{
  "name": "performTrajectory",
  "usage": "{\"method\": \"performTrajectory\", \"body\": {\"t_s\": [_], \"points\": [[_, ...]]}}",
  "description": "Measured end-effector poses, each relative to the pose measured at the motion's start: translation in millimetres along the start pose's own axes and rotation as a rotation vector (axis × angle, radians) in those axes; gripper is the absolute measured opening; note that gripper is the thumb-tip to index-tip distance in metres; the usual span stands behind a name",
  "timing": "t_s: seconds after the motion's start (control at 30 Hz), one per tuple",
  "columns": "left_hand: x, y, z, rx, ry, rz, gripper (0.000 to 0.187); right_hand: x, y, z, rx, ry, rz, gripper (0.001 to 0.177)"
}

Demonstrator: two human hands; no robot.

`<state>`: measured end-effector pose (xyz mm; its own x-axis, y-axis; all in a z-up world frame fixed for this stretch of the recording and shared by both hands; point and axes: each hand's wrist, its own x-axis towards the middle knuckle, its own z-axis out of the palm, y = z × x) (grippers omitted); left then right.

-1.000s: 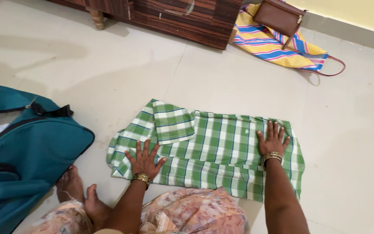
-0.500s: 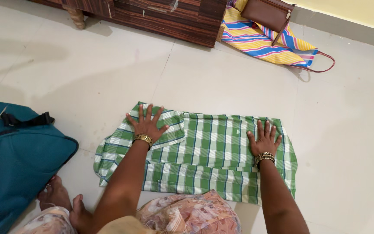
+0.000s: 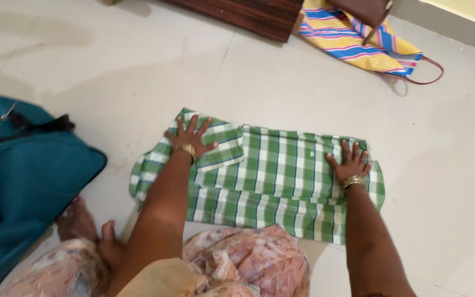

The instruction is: The person folds a green and white checkered shirt on the floor and places it next to a blue bag.

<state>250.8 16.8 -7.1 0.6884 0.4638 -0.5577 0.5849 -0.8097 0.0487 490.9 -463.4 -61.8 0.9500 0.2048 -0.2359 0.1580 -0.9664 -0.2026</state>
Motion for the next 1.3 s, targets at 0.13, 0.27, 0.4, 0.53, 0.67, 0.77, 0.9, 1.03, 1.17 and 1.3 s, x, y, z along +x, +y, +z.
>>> {"method": "performTrajectory", "body": {"t_s": [0.13, 0.27, 0.4, 0.53, 0.67, 0.77, 0.9, 1.03, 1.17, 1.3], "points": [[44.1, -37.9, -9.4, -0.12, 0.122, 0.13, 0.07, 54.2, 4.7, -49.8, 0.037, -0.256, 0.078, 0.085], [51.6, -48.0, -21.1, 0.014, 0.309, 0.123, 0.053, 61.9, -18.3, -55.9, -0.189, -0.011, 0.127, 0.076], [41.7, -36.2, -26.3, 0.221, 0.451, 0.168, 0.089, 53.1, -47.9, -47.1, -0.394, -0.057, -0.089, 0.073], [28.3, -23.1, -19.5, 0.209, 0.308, 0.141, 0.104, 43.8, -61.1, -47.5, -0.544, -0.201, -0.106, 0.071], [22.2, -22.4, -19.7, 0.058, 0.202, 0.132, 0.065, 39.4, -67.9, -71.2, -0.577, -0.303, -0.011, 0.056], [8.8, -21.6, -29.7, 0.087, 0.242, 0.164, 0.048, 32.4, -63.3, -92.8, -0.678, -0.324, -0.027, 0.034], [1.9, -23.4, -28.0, 0.121, 0.364, 0.333, 0.035, 13.4, -32.8, -98.7, -0.601, 0.071, -0.226, 0.027], [-16.0, -56.3, 12.0, 0.096, 0.894, 0.599, 0.024, -36.0, 11.5, -83.1, -0.627, 0.318, -0.299, 0.021], [-64.7, -89.4, 64.4, 0.224, 0.727, 0.656, 0.025, -96.9, 38.7, -53.6, -0.563, 0.187, -0.398, 0.036], [-101.5, -96.5, 87.5, -0.007, 0.553, 0.413, 0.01, -135.9, 54.4, -31.4, -0.353, 0.16, -0.288, 0.05]]}}
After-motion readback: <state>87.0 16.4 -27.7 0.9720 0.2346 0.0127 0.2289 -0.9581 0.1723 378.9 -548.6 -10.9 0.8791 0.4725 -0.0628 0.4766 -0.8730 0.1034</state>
